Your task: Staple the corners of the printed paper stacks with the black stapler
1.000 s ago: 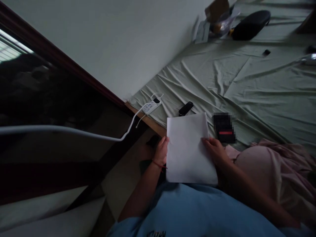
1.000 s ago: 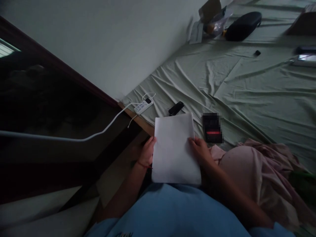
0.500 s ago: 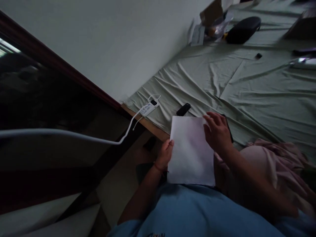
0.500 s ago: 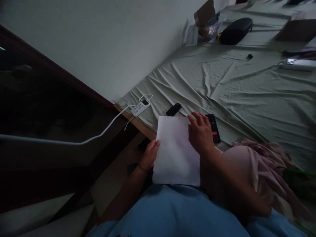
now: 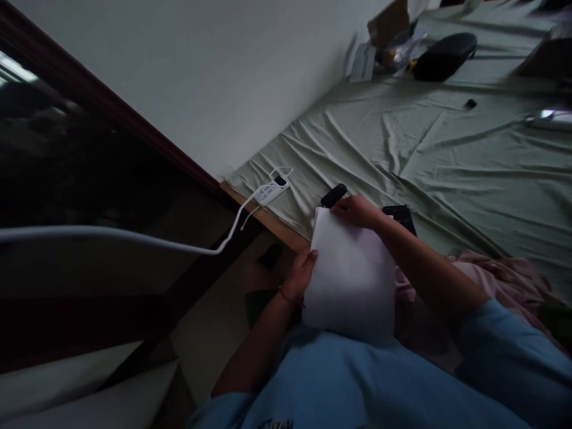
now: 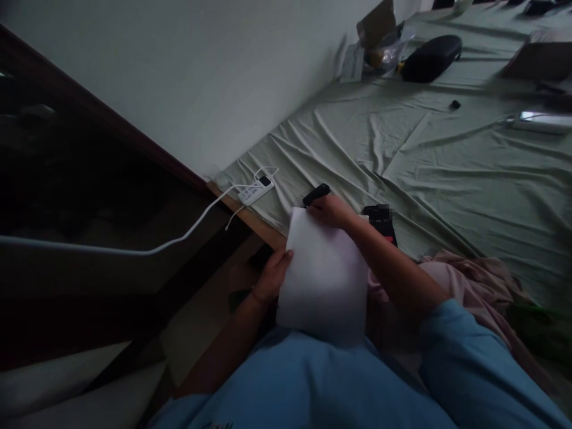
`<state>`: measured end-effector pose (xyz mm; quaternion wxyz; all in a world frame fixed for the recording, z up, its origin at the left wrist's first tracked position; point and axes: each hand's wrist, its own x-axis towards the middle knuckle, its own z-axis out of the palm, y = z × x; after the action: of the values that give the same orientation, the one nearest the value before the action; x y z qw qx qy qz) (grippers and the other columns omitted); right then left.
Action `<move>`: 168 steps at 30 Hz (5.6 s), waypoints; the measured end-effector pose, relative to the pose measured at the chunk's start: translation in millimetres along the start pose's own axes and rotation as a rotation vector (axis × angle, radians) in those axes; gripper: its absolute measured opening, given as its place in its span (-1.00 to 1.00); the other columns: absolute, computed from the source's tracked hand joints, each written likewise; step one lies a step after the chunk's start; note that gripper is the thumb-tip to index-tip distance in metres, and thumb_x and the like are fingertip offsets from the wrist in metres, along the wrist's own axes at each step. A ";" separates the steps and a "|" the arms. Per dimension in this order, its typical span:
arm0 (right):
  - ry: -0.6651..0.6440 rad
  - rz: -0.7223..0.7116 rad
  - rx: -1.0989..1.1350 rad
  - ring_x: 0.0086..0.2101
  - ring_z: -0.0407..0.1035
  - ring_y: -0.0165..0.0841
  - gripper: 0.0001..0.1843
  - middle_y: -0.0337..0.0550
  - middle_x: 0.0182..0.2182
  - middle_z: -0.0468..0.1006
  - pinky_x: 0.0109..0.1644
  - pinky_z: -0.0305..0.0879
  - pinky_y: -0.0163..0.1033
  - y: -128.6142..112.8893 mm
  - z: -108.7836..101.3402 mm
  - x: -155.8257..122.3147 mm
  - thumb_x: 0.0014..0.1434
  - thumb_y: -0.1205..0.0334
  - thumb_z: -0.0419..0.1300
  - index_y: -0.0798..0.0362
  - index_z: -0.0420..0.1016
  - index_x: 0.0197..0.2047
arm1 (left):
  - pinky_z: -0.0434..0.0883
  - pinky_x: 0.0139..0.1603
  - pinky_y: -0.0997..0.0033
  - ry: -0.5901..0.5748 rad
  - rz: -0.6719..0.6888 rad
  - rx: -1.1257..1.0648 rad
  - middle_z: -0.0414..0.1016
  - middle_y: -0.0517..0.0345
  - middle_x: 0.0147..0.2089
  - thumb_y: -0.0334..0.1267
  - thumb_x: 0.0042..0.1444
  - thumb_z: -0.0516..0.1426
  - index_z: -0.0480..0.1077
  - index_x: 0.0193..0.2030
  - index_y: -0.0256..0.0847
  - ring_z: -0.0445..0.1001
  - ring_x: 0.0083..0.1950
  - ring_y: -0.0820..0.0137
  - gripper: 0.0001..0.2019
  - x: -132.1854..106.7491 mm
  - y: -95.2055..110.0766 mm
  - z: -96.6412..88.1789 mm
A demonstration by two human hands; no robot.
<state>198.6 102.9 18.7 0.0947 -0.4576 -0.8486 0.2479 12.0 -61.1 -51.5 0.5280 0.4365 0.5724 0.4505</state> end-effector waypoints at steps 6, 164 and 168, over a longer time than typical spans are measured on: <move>-0.085 -0.006 0.039 -0.32 0.40 -0.36 -0.68 -0.12 -0.31 0.63 -0.25 0.13 -0.31 14.4 27.5 26.6 0.30 0.13 0.12 0.09 0.68 -0.20 | 0.36 -0.33 0.43 -0.021 -0.226 -0.309 0.48 0.13 -0.36 0.19 -0.12 0.37 0.44 -0.20 -0.34 0.38 -0.41 0.44 -0.41 16.5 -13.9 -4.3; 0.264 0.375 0.959 -0.57 0.23 -0.44 -0.56 -0.28 -0.53 0.46 -0.52 0.12 -0.34 30.8 114.2 -115.3 0.02 -0.20 0.33 0.03 0.53 -0.32 | 0.42 0.06 0.18 0.145 -0.277 -0.608 0.62 -0.04 -0.11 0.10 -0.03 0.35 0.51 0.01 -0.29 0.54 0.01 0.12 -0.43 -59.3 -73.0 -29.6; 0.273 0.371 0.993 -0.56 0.22 -0.44 -0.55 -0.29 -0.53 0.44 -0.51 0.13 -0.34 31.7 114.4 -114.6 0.00 -0.21 0.35 0.03 0.52 -0.31 | 0.44 0.08 0.09 0.152 -0.354 -0.611 0.62 -0.13 -0.12 0.05 -0.09 0.39 0.49 0.04 -0.36 0.56 0.02 0.03 -0.36 -49.1 -61.0 -21.8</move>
<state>241.9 -15.1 -88.1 0.3636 -0.5278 -0.5145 0.5697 -8.2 -123.1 -99.9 0.6599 0.1179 0.5155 0.5337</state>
